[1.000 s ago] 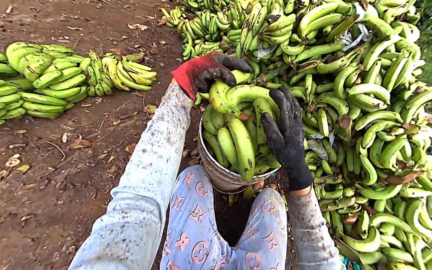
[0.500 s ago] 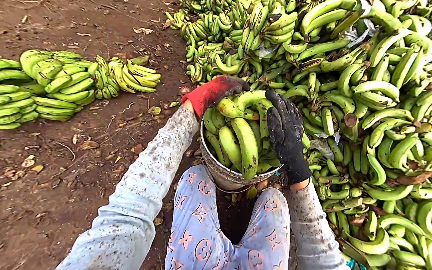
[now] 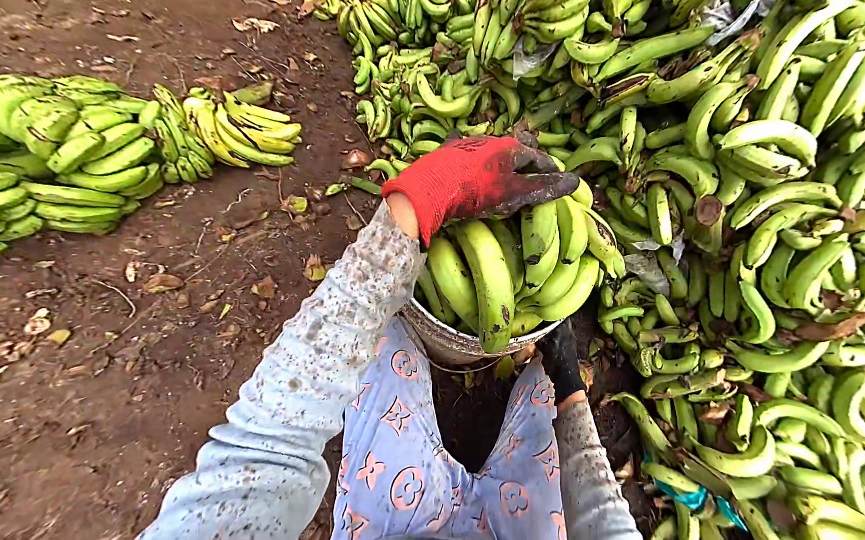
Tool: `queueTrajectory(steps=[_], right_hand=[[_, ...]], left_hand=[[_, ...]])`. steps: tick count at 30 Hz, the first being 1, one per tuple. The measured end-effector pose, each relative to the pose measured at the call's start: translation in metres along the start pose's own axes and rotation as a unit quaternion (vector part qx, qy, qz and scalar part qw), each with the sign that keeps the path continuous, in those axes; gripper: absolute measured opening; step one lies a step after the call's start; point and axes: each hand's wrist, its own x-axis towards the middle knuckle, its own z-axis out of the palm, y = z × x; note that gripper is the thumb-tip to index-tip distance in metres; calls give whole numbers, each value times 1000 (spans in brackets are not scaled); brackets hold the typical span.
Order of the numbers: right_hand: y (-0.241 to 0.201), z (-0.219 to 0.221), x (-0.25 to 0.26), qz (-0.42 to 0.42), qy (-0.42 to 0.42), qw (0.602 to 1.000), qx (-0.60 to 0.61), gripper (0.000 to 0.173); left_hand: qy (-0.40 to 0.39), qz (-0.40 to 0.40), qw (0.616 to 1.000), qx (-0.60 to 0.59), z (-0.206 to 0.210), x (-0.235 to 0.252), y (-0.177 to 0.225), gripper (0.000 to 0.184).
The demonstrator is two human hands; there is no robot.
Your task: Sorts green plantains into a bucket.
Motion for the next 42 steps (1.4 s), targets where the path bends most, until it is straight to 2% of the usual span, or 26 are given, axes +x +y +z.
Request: queueTrajectory(steps=[1,2,3,4,5,6,8,11,12,14,16,19,21,23,25,27,28,29,31,33,35,37,38,40,42], right_hand=[[7,11,-1,-1,-63,991,-120,53],[13,22,-3,-21,-93,969,-226,57],[17,29,-5,-41,-90,958,-270,59],[18,32,-7,-29,-61,975,-211,52],[17,32,-9,1,-10,998,-68,42],[12,28,-10,28,51,994,96,33],[-1,5,-14,40,90,935,341,24],[-39,-41,-29,-39,-28,810,584,28],[-60,-51,-35,-63,-63,785,614,28],[-99,-60,-41,-102,-106,767,624,30],[-119,-60,-38,-110,-106,778,610,33],[-121,-56,-26,-107,-29,855,506,23],[-123,-56,-23,-100,14,885,455,23],[-128,-56,-22,-90,33,895,436,24],[-129,-57,-25,-91,26,904,416,24],[-126,-61,-30,-108,-11,905,411,32],[-126,-63,-32,-109,-25,905,410,39],[-124,-64,-34,-104,-23,906,410,47],[-112,-66,-34,-83,-10,905,417,56],[-90,-68,-30,-55,-23,881,469,50],[-74,-77,-29,-59,-44,836,543,36],[-71,-107,-29,-93,-35,781,617,29],[-72,-132,-30,-125,-26,770,625,30],[-84,-180,-40,-194,20,804,561,29],[-98,-201,-54,-225,57,833,502,31]], left_hand=[[-2,2,1000,-5,-1,-1,1,56],[-2,3,1000,-3,-2,-2,1,55],[3,5,1000,-2,-1,-3,1,54],[7,3,1000,1,-1,-3,1,54],[5,-2,1000,5,-1,-2,0,54],[3,-8,1000,1,-1,-2,0,55],[6,-8,1000,-13,0,0,-1,56],[8,0,999,-31,1,0,-2,55],[9,5,999,-35,1,0,-2,55],[9,5,999,-40,1,-2,-2,54],[8,4,999,-46,0,-3,-1,53],[-15,10,999,-32,-10,0,8,48],[-24,53,996,63,-20,9,27,45],[-32,129,977,166,-23,28,58,47],[-73,192,954,219,-5,59,82,44],[-115,164,945,259,35,97,81,44],[-134,115,949,262,53,111,76,47],[-151,61,957,242,62,117,74,51],[-172,46,963,201,59,119,72,49],[-202,77,962,166,45,111,77,40],[-202,104,961,157,45,115,78,36],[-196,88,963,160,47,116,81,37],[-191,80,963,172,48,117,81,39],[-192,81,958,196,50,112,85,40],[-238,91,938,236,39,99,100,38]])
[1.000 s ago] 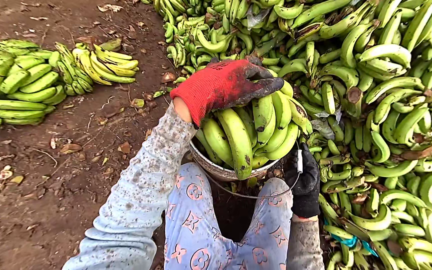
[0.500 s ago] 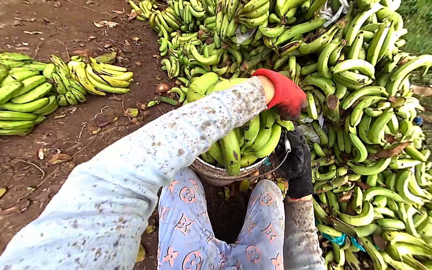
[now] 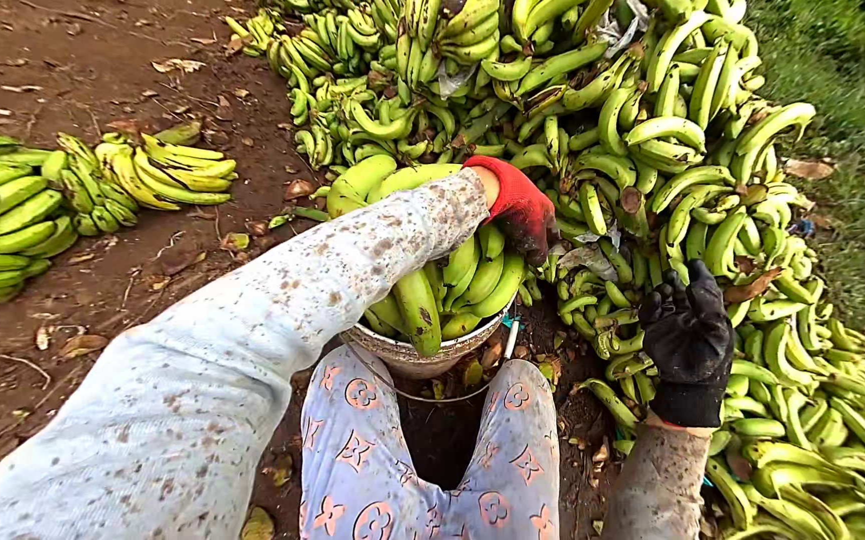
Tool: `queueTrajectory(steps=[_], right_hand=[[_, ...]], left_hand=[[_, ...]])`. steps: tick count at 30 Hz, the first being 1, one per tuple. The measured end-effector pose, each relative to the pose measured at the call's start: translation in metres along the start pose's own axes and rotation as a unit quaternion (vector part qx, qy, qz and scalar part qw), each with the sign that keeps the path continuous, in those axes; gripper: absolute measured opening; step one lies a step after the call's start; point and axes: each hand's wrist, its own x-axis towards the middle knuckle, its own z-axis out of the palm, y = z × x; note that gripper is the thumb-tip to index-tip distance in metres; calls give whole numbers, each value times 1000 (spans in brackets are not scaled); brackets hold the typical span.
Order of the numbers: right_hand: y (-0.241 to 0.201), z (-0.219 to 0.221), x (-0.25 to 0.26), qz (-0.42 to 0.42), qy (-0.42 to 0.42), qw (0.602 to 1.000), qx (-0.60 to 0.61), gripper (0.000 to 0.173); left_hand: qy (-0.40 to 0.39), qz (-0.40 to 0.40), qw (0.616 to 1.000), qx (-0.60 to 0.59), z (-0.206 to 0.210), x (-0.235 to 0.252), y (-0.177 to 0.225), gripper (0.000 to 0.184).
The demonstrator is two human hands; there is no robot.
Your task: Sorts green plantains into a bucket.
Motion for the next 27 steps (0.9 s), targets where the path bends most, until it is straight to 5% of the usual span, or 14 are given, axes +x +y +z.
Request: queueTrajectory(steps=[3,9,15,17,19,23,25,27], right_hand=[[19,0,-17,20,24,995,-90,37],[94,-2,-42,154,45,966,-202,38],[88,-66,-64,159,39,927,-337,40],[82,-110,-69,126,103,865,-475,41],[70,-158,-69,109,177,757,-620,46],[20,-217,-73,109,317,578,-744,58],[-2,-242,-69,118,362,523,-763,72],[-15,-264,-60,176,371,516,-752,93]], left_hand=[[5,70,994,79,2,-3,4,45],[19,99,989,109,-4,-25,13,19],[73,134,984,91,-5,-32,-8,43],[191,203,958,61,-4,-37,-35,49],[294,228,926,65,14,-26,-81,51],[246,178,946,111,54,-36,-114,50],[302,157,936,93,65,-39,-120,51],[341,128,929,59,60,-60,-96,56]])
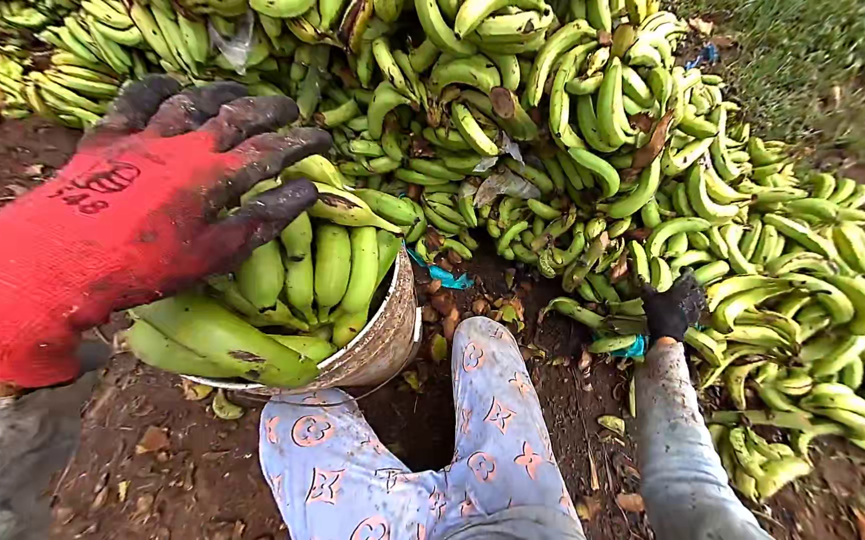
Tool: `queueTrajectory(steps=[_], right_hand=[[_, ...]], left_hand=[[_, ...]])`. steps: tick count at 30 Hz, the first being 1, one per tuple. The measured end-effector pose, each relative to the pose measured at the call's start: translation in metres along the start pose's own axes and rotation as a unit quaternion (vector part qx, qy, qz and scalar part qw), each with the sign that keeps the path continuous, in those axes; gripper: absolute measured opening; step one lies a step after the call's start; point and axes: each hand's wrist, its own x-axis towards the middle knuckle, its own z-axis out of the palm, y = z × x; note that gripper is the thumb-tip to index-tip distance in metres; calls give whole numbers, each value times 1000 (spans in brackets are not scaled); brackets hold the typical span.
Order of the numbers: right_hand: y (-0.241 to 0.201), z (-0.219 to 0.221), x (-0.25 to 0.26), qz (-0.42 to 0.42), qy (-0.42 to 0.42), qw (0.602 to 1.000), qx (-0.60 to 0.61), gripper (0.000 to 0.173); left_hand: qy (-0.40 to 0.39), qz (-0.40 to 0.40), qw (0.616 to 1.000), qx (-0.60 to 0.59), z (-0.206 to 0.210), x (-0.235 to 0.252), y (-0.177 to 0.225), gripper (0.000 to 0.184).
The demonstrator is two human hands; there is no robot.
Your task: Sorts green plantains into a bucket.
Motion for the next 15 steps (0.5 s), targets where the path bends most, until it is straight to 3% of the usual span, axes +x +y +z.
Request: queueTrajectory(steps=[2,5,8,11,13,15], right_hand=[[12,11,21,27,-67,997,-26,112],[17,25,29,33,-72,997,5,116],[6,14,2,10,50,985,165,98],[-27,-5,-37,-51,157,930,329,85],[-70,-22,-62,-127,150,868,455,81],[-128,-51,-97,-243,83,812,524,75]], left_hand=[[26,-47,998,-30,-36,-5,56,57],[91,-148,984,-50,-66,-31,127,51],[154,-208,966,-13,-54,-77,120,50],[194,-290,936,-42,-42,-116,117,46],[208,-320,922,-68,-37,-119,118,46],[191,-332,919,-88,-26,-107,117,51]])
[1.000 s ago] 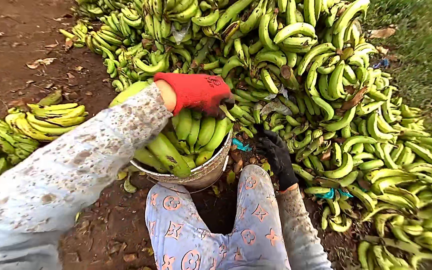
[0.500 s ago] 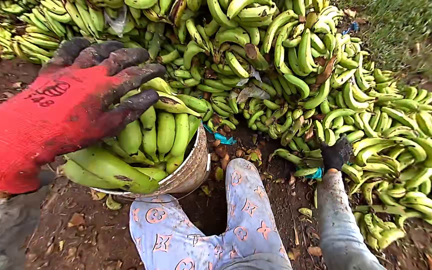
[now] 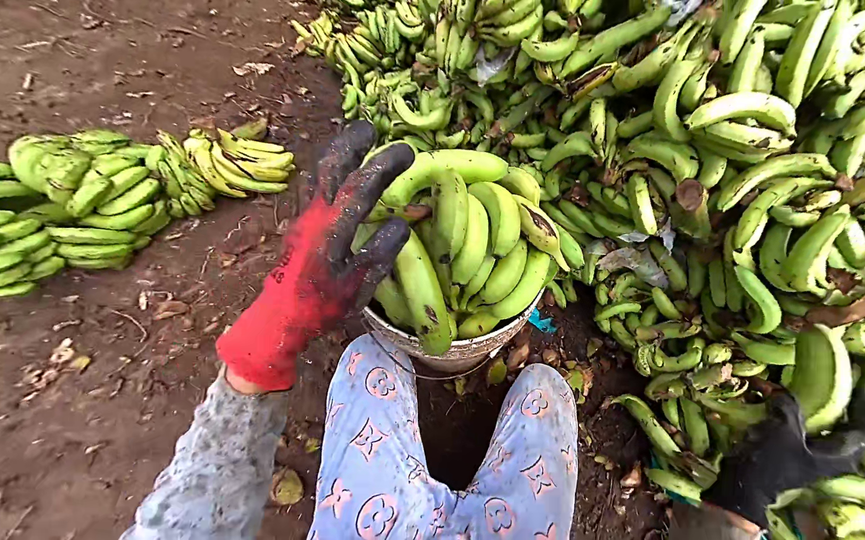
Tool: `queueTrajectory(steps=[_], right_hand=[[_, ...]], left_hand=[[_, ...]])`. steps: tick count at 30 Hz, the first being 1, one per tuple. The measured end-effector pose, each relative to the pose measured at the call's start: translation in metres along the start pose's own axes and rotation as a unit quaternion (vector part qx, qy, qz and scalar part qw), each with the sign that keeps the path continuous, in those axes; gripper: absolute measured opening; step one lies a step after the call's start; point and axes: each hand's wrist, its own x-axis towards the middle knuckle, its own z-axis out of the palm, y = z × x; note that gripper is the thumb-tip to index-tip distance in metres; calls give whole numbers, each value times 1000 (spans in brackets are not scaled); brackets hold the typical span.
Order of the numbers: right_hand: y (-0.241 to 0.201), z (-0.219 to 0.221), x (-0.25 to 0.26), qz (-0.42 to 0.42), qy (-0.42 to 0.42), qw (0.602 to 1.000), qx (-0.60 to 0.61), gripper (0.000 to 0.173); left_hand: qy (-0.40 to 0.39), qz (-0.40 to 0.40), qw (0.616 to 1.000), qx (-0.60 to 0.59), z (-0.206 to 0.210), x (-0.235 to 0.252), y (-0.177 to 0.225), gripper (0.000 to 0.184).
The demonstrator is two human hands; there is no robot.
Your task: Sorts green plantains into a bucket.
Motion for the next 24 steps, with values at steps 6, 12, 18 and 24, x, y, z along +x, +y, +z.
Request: queueTrajectory(steps=[6,12,18,24], right_hand=[[-165,136,-16,-205,-241,945,83,56],[-270,200,-63,-359,-413,837,-18,51],[-326,252,-94,-381,-560,677,-289,49],[-323,236,-85,-422,-520,696,-258,40]], left_hand=[[48,2,997,-52,34,-10,-18,53],[206,-124,936,-258,38,-62,-17,47],[160,-61,967,-191,41,-42,-21,52],[172,-97,973,-121,49,-7,-64,46]])
